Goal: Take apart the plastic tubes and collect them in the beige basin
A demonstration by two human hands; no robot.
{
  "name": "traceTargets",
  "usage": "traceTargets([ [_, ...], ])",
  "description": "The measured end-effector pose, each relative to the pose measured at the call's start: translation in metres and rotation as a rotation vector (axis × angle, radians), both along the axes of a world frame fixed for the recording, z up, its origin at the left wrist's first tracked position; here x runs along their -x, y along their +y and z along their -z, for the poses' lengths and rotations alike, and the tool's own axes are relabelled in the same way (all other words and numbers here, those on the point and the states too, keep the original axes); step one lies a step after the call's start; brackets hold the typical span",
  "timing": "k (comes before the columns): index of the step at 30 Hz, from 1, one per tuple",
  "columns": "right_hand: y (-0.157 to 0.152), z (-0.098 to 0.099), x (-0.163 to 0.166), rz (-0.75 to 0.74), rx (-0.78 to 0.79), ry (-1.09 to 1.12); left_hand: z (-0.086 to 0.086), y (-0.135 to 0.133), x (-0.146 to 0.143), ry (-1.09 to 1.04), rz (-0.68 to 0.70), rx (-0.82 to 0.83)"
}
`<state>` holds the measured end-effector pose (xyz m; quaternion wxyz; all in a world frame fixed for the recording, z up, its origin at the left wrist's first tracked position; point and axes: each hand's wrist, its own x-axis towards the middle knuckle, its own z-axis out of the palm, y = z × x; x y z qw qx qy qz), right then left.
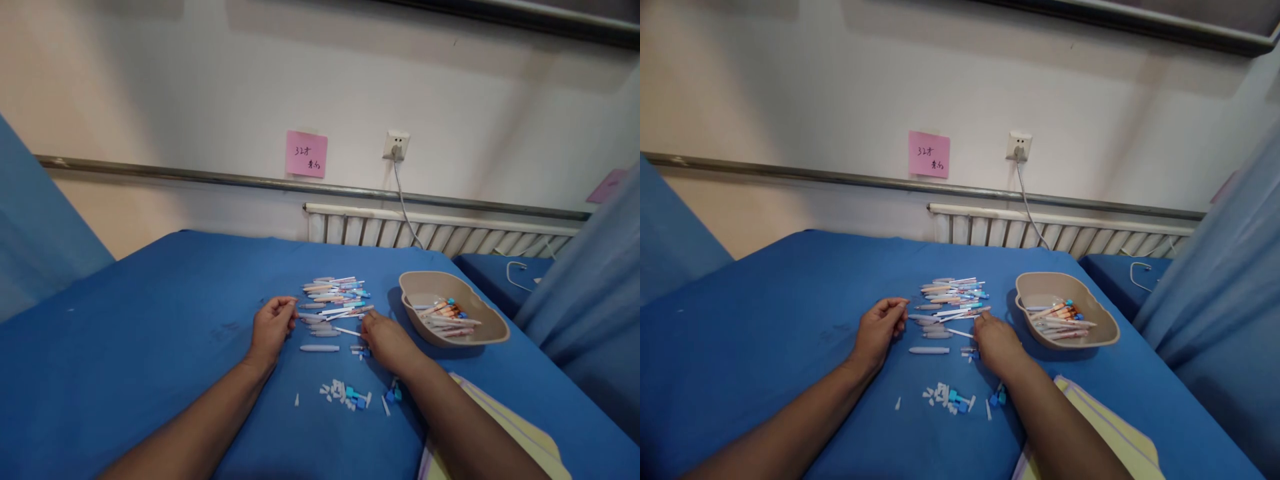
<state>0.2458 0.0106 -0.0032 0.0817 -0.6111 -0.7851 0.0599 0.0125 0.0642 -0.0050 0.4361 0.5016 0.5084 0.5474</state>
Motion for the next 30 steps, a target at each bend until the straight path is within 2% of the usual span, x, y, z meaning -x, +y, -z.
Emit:
traceTargets([
  [6, -0.003, -0.005, 0.002, -0.048, 0.015, -0.057, 0.003, -0.001, -0.003, 0.049, 0.037, 0.005],
  [15, -0.008, -0.001, -0.003, -0.071, 0.000, -0.044, 0.007, 0.000, -0.003, 0.116, 0.090, 0.000],
  [21, -0.010, 0.002, -0.008, -0.034, -0.072, 0.175, 0.009, 0.000, -0.003, 0.143, 0.112, -0.006],
  [26, -0.004, 0.008, -0.008, 0.109, -0.226, 0.364, 0.010, 0.000, -0.003, 0.189, 0.126, -0.025],
  [30, 0.001, 0.014, -0.010, 0.203, -0.263, 0.637, 0.010, -0.002, -0.003, 0.299, 0.143, -0.089],
])
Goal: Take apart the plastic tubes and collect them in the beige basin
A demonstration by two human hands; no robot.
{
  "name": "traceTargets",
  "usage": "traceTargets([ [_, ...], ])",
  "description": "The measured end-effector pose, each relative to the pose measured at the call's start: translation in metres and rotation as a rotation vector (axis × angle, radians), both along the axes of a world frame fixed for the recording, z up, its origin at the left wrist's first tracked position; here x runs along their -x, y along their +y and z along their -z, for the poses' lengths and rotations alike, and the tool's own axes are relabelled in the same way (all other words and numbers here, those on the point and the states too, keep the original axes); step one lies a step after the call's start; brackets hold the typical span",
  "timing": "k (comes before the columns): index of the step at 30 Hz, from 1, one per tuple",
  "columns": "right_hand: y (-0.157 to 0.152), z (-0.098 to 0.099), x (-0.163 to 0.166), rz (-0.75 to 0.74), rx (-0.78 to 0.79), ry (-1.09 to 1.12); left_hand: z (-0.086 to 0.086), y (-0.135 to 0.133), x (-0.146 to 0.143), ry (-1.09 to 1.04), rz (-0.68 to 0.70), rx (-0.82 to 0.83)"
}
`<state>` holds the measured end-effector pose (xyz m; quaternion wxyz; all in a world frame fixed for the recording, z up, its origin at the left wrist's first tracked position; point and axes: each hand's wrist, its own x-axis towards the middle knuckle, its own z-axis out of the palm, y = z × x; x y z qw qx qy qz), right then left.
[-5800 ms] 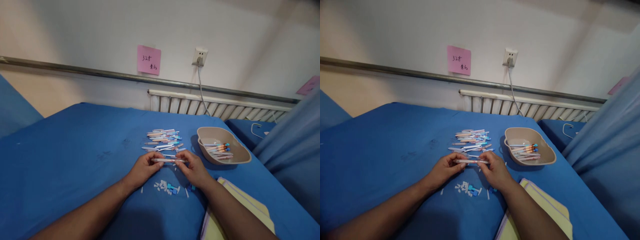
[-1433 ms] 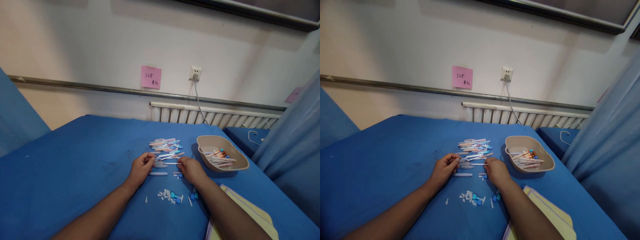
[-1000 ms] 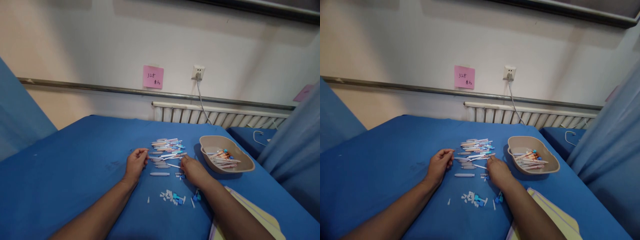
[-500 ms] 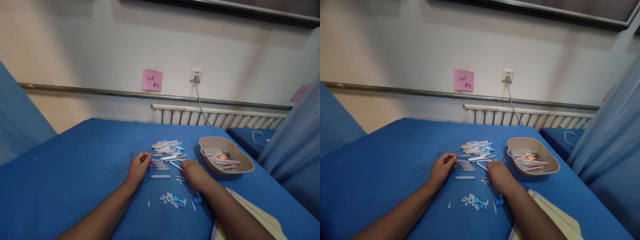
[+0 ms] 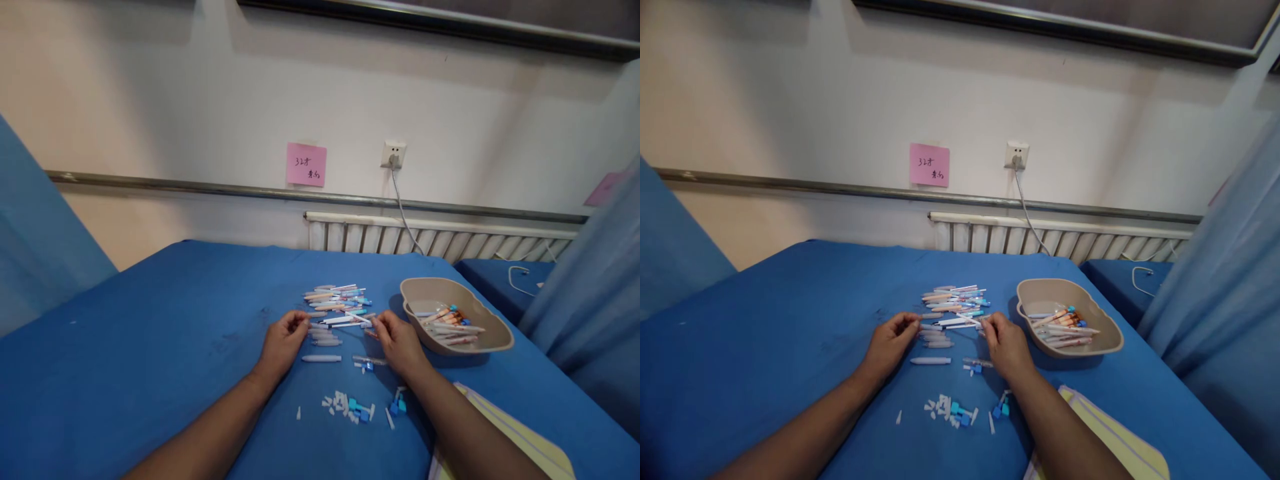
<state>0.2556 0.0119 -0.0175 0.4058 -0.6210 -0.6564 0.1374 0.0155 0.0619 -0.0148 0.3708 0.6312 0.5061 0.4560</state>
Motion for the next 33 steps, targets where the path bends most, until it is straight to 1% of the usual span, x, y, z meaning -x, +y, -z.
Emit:
traceTargets([
  [2, 0.002, 0.004, -0.001, 0.013, 0.006, 0.157, -0.001, -0.003, 0.000, 0.178, 0.061, -0.119],
  [5, 0.005, 0.008, -0.002, 0.019, 0.025, 0.371, -0.003, -0.008, -0.001, 0.451, 0.207, -0.295],
  [6, 0.007, 0.010, -0.002, 0.019, 0.033, 0.424, -0.003, -0.009, -0.001, 0.515, 0.245, -0.326],
  [8, 0.009, 0.012, -0.002, 0.014, 0.040, 0.504, -0.002, -0.010, -0.002, 0.613, 0.274, -0.356],
  [11, 0.013, 0.014, -0.001, 0.001, 0.026, 0.595, 0.003, -0.010, -0.002, 0.707, 0.249, -0.358],
  [15, 0.016, 0.014, 0.000, 0.009, -0.006, 0.629, 0.006, -0.008, -0.001, 0.749, 0.221, -0.341],
  [21, 0.018, 0.012, -0.004, 0.112, -0.099, 0.576, 0.002, -0.010, -0.003, 0.736, 0.212, -0.314],
  [25, 0.014, 0.007, -0.005, 0.152, -0.149, 0.495, 0.000, -0.012, -0.004, 0.741, 0.185, -0.298],
  [27, 0.012, 0.004, -0.003, 0.140, -0.152, 0.471, -0.001, -0.012, -0.004, 0.724, 0.182, -0.290],
  [31, 0.005, 0.002, 0.003, 0.037, -0.125, 0.465, -0.001, -0.012, -0.004, 0.689, 0.179, -0.293],
  [33, 0.002, 0.002, 0.006, 0.015, -0.124, 0.436, -0.002, -0.013, -0.004, 0.690, 0.175, -0.306],
])
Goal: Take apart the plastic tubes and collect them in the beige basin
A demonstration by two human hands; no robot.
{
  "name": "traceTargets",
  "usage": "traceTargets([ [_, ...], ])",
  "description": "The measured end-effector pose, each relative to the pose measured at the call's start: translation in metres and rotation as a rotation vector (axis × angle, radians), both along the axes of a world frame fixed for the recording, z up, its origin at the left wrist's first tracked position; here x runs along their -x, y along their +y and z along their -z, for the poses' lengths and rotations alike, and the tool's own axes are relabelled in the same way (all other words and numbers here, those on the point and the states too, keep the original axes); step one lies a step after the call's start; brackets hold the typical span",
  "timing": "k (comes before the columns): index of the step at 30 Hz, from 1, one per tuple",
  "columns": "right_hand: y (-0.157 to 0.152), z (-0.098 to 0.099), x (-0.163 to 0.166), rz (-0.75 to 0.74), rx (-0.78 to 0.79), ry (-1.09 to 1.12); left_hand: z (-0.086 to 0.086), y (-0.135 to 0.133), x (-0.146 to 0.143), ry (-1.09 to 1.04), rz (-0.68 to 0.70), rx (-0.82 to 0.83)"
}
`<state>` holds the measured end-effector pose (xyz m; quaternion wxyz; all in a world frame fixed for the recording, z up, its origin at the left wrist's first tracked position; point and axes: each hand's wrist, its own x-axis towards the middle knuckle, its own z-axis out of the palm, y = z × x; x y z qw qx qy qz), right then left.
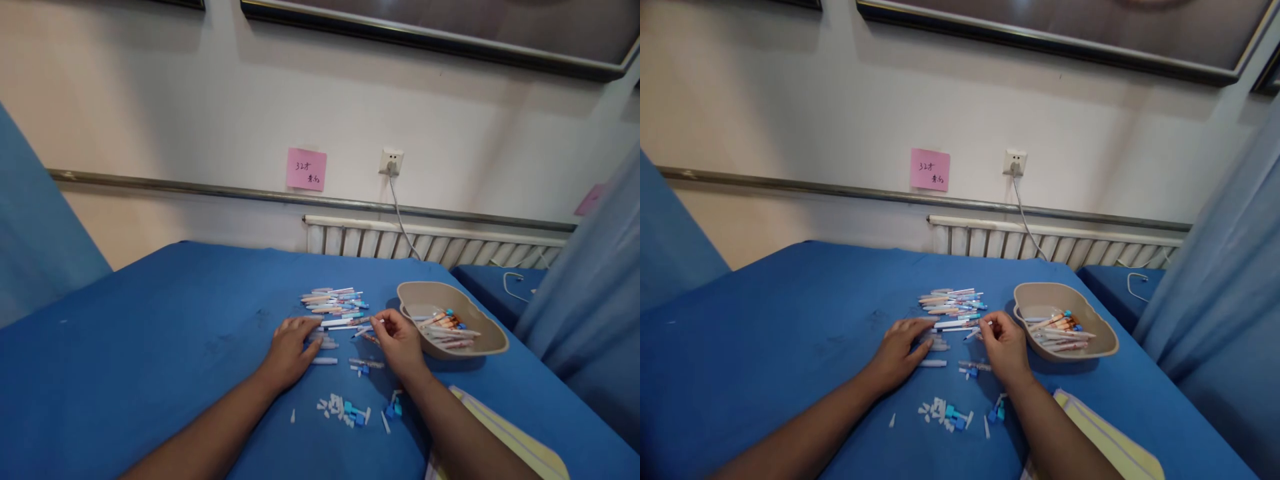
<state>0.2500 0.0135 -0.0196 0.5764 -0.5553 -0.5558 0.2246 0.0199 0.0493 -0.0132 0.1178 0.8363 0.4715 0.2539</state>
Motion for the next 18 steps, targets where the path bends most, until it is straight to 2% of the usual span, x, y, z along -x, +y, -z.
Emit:
traceTargets([
  [5, -0.003, 0.001, 0.003, 0.004, -0.034, -0.119, -0.003, -0.001, 0.000, -0.011, -0.004, -0.026],
  [10, -0.005, 0.000, 0.008, -0.096, -0.034, -0.216, 0.000, -0.001, 0.000, -0.029, -0.011, -0.003],
  [14, -0.005, 0.004, 0.009, -0.169, -0.024, -0.244, 0.004, -0.001, 0.001, -0.034, -0.007, 0.017],
  [18, -0.002, 0.011, 0.007, -0.195, 0.029, -0.225, 0.001, -0.003, 0.000, 0.005, -0.037, 0.027],
])
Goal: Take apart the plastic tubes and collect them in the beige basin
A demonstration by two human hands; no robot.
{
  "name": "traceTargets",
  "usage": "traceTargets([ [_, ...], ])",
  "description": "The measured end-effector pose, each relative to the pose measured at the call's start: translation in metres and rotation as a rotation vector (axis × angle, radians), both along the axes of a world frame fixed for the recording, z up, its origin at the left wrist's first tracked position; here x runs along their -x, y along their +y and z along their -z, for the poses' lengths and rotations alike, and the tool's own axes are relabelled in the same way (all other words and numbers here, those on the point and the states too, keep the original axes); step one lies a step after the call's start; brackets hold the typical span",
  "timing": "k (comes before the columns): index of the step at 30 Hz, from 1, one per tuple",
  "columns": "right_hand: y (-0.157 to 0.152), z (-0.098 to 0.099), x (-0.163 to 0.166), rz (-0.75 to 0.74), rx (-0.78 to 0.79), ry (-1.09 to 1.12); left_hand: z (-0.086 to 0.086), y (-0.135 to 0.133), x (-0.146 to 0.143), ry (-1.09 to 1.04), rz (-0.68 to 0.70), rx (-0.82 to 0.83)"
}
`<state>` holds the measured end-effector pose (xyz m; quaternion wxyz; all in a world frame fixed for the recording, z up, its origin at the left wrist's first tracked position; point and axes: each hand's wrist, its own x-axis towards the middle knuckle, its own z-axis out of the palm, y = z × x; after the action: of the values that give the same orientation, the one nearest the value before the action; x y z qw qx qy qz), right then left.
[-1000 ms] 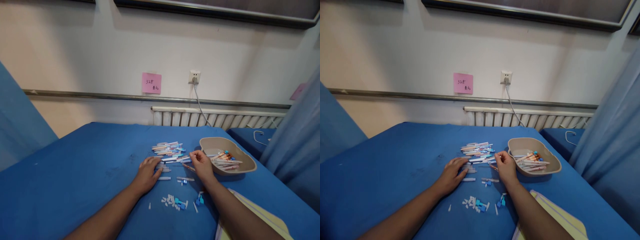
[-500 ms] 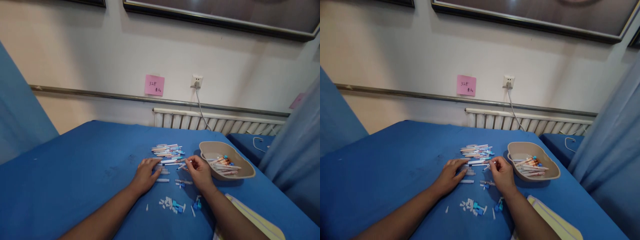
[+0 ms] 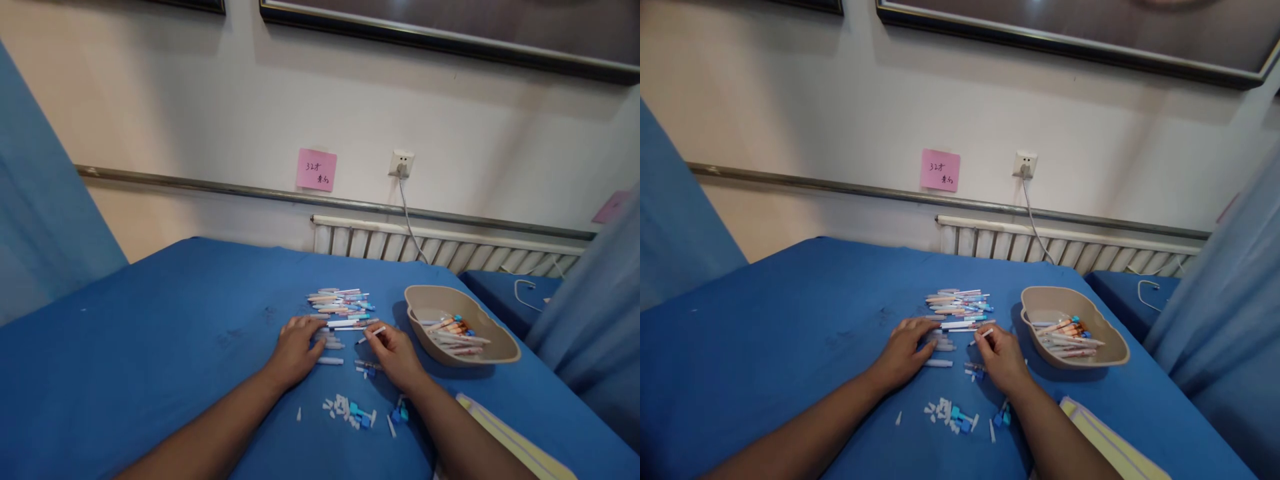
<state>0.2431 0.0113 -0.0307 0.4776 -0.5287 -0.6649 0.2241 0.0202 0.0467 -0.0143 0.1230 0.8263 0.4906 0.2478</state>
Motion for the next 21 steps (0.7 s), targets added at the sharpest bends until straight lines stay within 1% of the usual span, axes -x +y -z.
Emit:
traceTargets([
  [4, 0.001, 0.001, -0.002, 0.004, 0.020, 0.028, -0.004, -0.001, -0.001, 0.014, -0.042, 0.009],
  [8, 0.000, -0.001, -0.001, 0.002, 0.027, 0.032, -0.004, 0.003, 0.001, -0.016, -0.057, 0.010],
  [12, 0.000, -0.001, -0.002, 0.003, 0.046, 0.019, -0.001, 0.007, 0.005, -0.069, -0.021, 0.037],
  [15, 0.000, -0.001, -0.002, 0.007, 0.030, 0.018, 0.000, 0.009, 0.007, -0.105, 0.022, 0.077],
  [18, 0.001, -0.001, -0.002, -0.001, 0.017, 0.029, -0.001, 0.010, 0.008, -0.104, 0.035, 0.110],
  [21, 0.001, 0.000, -0.002, -0.005, 0.019, 0.043, -0.003, 0.011, 0.008, -0.087, 0.045, 0.109],
])
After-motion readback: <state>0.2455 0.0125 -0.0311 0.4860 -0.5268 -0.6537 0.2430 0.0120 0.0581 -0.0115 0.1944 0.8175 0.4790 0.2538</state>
